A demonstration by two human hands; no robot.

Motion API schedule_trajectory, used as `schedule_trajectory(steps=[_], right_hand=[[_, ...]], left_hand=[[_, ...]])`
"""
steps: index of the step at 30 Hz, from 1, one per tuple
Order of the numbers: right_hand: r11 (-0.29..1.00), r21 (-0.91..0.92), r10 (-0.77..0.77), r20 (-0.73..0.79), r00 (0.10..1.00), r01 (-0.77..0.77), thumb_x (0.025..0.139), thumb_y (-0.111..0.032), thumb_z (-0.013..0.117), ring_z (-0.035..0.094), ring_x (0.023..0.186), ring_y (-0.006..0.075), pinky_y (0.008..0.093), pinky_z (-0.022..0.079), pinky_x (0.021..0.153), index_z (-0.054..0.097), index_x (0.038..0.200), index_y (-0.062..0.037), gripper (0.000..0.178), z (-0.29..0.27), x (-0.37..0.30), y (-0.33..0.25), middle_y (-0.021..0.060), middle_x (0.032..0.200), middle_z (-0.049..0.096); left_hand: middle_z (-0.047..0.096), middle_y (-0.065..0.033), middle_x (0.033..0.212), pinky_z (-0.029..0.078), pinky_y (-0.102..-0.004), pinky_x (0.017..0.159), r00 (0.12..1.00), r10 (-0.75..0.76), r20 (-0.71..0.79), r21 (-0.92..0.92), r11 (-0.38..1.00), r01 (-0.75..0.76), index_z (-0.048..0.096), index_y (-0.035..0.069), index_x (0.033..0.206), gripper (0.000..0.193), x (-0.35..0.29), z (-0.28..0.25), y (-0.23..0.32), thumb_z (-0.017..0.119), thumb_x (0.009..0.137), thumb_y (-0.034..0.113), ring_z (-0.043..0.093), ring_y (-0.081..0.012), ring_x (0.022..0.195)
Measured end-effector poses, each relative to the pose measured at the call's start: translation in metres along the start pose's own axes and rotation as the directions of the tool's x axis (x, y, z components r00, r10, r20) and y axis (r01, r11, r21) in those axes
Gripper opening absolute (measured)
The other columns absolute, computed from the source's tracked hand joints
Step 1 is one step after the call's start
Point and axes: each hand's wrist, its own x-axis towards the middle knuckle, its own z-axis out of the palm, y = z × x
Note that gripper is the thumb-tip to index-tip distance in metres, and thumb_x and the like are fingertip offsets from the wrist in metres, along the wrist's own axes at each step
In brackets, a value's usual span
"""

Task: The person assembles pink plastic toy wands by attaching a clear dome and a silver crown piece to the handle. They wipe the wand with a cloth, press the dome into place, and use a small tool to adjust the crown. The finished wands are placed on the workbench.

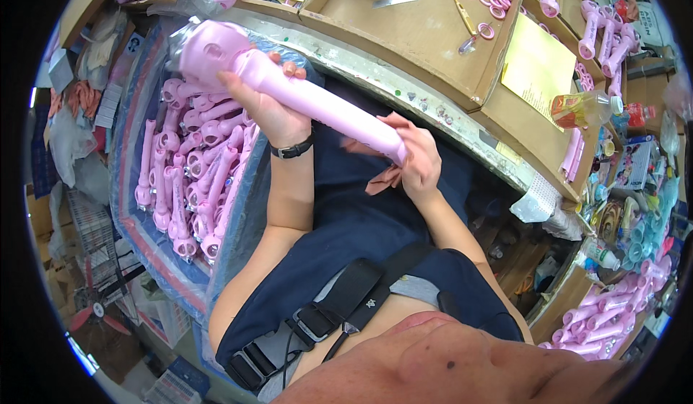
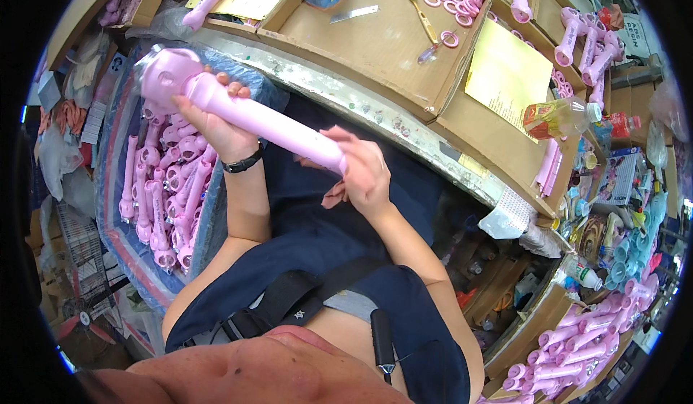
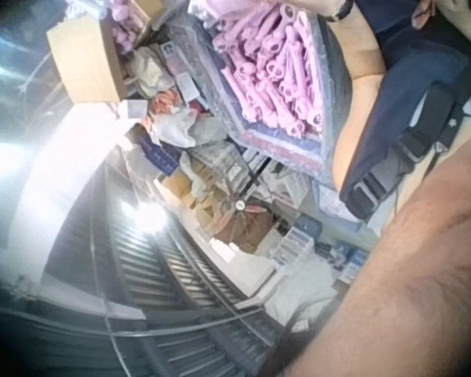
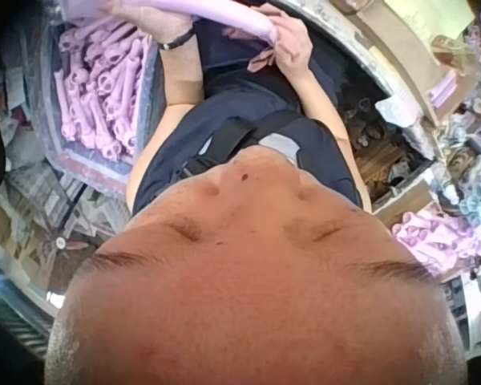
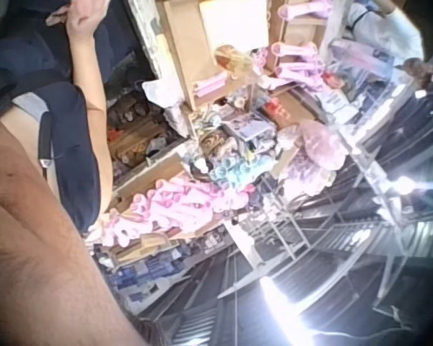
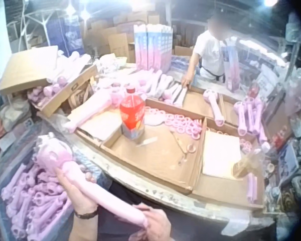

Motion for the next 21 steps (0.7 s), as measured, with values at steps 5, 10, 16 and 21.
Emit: schedule_trajectory(steps=[5, 10, 16, 21], right_hand=[[0.729, 0.247, 0.664, -0.03, 0.747, -0.638, 0.098, -0.039, 0.037, 0.063, 0.072, 0.0154, 0.0231, 0.052, 0.056, 0.055, 0.099, 0.0033, 0.046, 0.01, -0.006, -0.006, 0.0138, 0.09, 0.064], [0.242, 0.689, 0.819, 0.233, 0.525, -0.683, 0.098, -0.04, 0.039, 0.059, 0.081, 0.0154, 0.0283, 0.05, 0.075, 0.048, 0.103, -0.0043, 0.038, 0.005, 0.001, -0.02, 0.0097, 0.09, 0.059], [0.506, 0.499, 0.774, 0.097, 0.626, -0.704, 0.097, -0.053, 0.026, 0.059, 0.092, 0.0186, 0.0322, 0.049, 0.084, 0.044, 0.111, -0.0047, 0.053, 0.001, 0.01, -0.062, 0.0129, 0.101, 0.057], [0.62, 0.375, 0.704, 0.122, 0.699, -0.689, 0.096, -0.054, 0.024, 0.056, 0.1, 0.0222, 0.0337, 0.046, 0.09, 0.041, 0.115, -0.0034, 0.057, 0.003, 0.013, -0.07, 0.0158, 0.111, 0.053]], left_hand=[[0.056, -0.0062, 0.081, 0.045, -0.0291, 0.056, 0.954, 0.099, 0.281, 0.005, 0.994, -0.105, 0.046, 0.011, 0.117, 0.071, -0.01, 0.002, 0.007, 0.042, 0.082, 0.072, 0.053, -0.0153, 0.057], [0.053, -0.0078, 0.083, 0.046, -0.0303, 0.056, 0.978, 0.053, 0.2, 0.102, 0.992, -0.074, 0.046, 0.005, 0.114, 0.072, -0.003, 0.008, 0.002, 0.046, 0.083, 0.07, 0.052, -0.0174, 0.061], [0.052, -0.0084, 0.084, 0.048, -0.0316, 0.059, 0.993, -0.055, -0.106, 0.07, 0.996, 0.063, 0.045, 0.004, 0.105, 0.067, 0.017, -0.005, 0.004, 0.049, 0.083, 0.067, 0.052, -0.0179, 0.068], [0.052, -0.01, 0.087, 0.049, -0.0336, 0.062, 0.988, -0.147, -0.035, -0.024, 0.989, 0.147, 0.046, 0.006, 0.107, 0.064, 0.021, -0.023, 0.006, 0.049, 0.084, 0.065, 0.052, -0.0192, 0.072]])
